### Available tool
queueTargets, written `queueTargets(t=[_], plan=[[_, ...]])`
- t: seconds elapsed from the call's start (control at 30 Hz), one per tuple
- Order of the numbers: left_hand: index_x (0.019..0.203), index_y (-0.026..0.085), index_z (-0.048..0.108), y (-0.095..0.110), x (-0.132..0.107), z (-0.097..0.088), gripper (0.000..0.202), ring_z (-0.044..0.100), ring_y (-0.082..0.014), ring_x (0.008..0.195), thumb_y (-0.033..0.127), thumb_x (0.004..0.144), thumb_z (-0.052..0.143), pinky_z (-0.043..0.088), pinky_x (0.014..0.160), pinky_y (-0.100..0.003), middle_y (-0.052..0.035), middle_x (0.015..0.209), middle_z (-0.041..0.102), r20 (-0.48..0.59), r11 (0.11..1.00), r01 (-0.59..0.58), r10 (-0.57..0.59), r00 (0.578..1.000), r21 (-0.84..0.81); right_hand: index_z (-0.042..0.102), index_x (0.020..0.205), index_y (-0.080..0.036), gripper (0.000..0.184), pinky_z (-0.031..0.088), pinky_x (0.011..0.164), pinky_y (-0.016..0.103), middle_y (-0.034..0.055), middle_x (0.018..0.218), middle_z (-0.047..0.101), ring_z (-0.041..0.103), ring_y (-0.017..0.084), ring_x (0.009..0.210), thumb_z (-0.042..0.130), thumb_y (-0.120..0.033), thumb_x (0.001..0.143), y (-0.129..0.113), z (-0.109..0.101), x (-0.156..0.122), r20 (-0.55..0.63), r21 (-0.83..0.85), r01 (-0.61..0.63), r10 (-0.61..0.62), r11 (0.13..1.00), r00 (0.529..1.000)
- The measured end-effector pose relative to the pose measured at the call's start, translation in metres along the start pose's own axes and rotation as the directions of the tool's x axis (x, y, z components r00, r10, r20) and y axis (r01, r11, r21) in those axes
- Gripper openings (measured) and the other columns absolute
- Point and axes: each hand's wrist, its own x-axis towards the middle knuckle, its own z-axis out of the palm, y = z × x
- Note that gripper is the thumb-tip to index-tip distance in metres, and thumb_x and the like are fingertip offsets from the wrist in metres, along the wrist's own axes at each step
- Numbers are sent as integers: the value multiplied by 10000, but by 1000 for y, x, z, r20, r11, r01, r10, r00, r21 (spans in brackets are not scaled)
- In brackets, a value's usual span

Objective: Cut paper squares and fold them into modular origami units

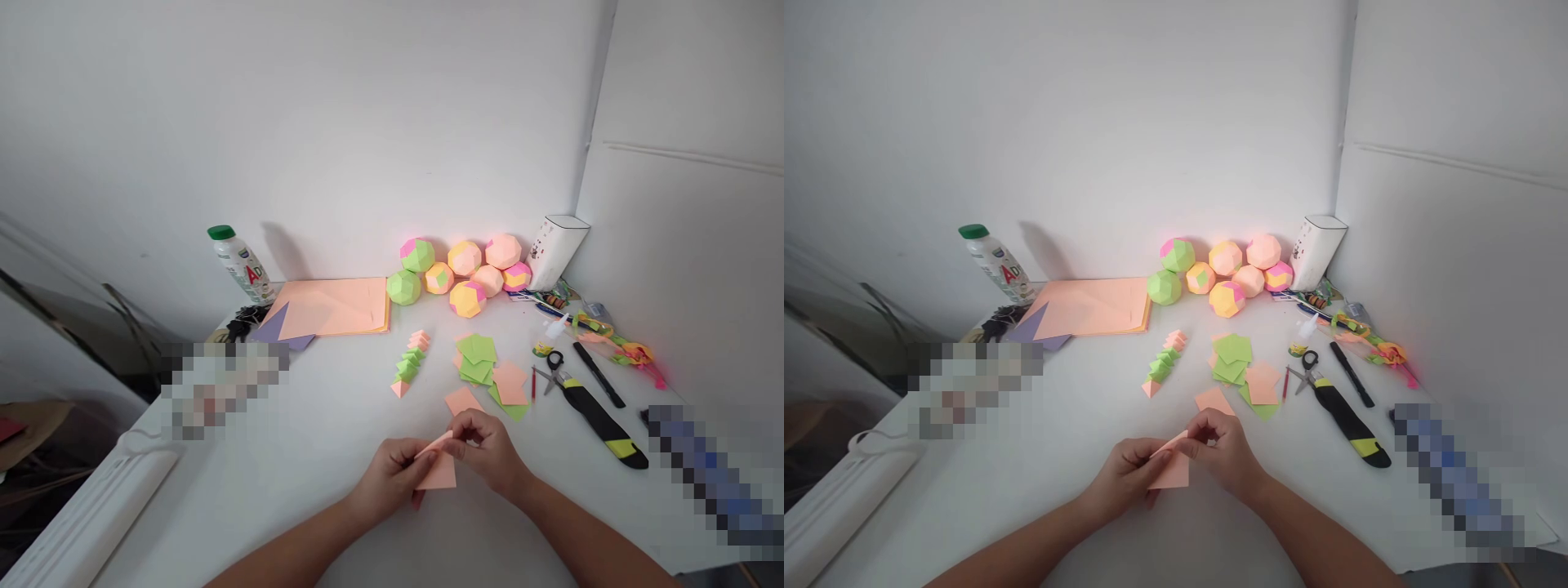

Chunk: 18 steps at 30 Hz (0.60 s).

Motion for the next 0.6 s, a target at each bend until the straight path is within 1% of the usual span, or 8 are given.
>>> queueTargets(t=[0.07, 0.13, 0.2, 0.27, 0.33, 0.43, 0.5, 0.6], plan=[[677, 114, 627, 0, 0, 0, 438, 410, -66, 385, 455, 877, 439, 304, 415, -176, 29, 427, 474, 13, 1000, 4, -3, 1000, -4, 527, 744, -182, 232, 408, 561, 238, -23, 699, 525, 477, 105, 616, 712, -318, 708, 2, -1, 1, 28, 99, -44, 42, 994, 999], [697, 115, 631, 1, 0, 0, 425, 409, -66, 380, 455, 873, 445, 300, 406, -175, 32, 433, 470, 19, 1000, 12, -12, 1000, -13, 553, 820, -181, 255, 420, 537, 235, -23, 700, 523, 484, 102, 597, 717, -335, 699, 2, -1, 3, 78, 169, -102, 90, 980, 993], [755, 114, 648, 2, 0, 0, 403, 424, -71, 395, 454, 863, 462, 313, 407, -177, 29, 469, 477, 12, 1000, 17, -17, 1000, -26, 586, 821, -169, 259, 416, 515, 231, -22, 668, 526, 481, 97, 568, 722, -347, 692, 2, -1, 3, 111, 169, -142, 124, 975, 986], [813, 115, 662, 3, -1, 1, 384, 452, -82, 440, 453, 850, 484, 352, 432, -187, 16, 537, 500, -8, 999, 5, -6, 1000, -41, 605, 764, -160, 241, 402, 503, 227, -19, 637, 531, 477, 96, 555, 727, -353, 687, 1, 0, 3, 110, 142, -159, 144, 977, 983], [858, 123, 672, 5, -1, 2, 374, 457, -90, 481, 453, 840, 498, 385, 461, -198, 5, 589, 516, -32, 999, -19, 18, 999, -39, 618, 742, -162, 233, 396, 502, 227, -15, 640, 537, 481, 103, 569, 729, -358, 683, -1, 1, 3, 94, 128, -153, 142, 980, 986], [929, 141, 686, 5, 0, 3, 382, 414, -88, 474, 452, 850, 479, 383, 454, -199, 16, 563, 489, -49, 999, -38, 38, 998, 2, 633, 736, -168, 220, 404, 519, 233, -10, 662, 547, 489, 113, 598, 724, -361, 686, -3, 2, 3, 86, 119, -106, 96, 987, 992], [968, 151, 687, 4, 0, 3, 385, 399, -83, 449, 441, 865, 457, 363, 435, -194, 29, 531, 452, -41, 999, -40, 41, 998, 32, 636, 725, -169, 202, 406, 525, 232, -11, 667, 550, 486, 111, 598, 723, -348, 690, -4, 3, 3, 87, 124, -83, 72, 989, 994], [1007, 159, 680, 4, -1, 2, 379, 405, -73, 416, 419, 883, 435, 345, 417, -187, 38, 518, 426, -15, 998, -45, 46, 999, 52, 639, 706, -168, 176, 405, 514, 229, -19, 652, 542, 474, 99, 568, 727, -319, 690, -5, 3, 4, 98, 153, -92, 78, 984, 992]])
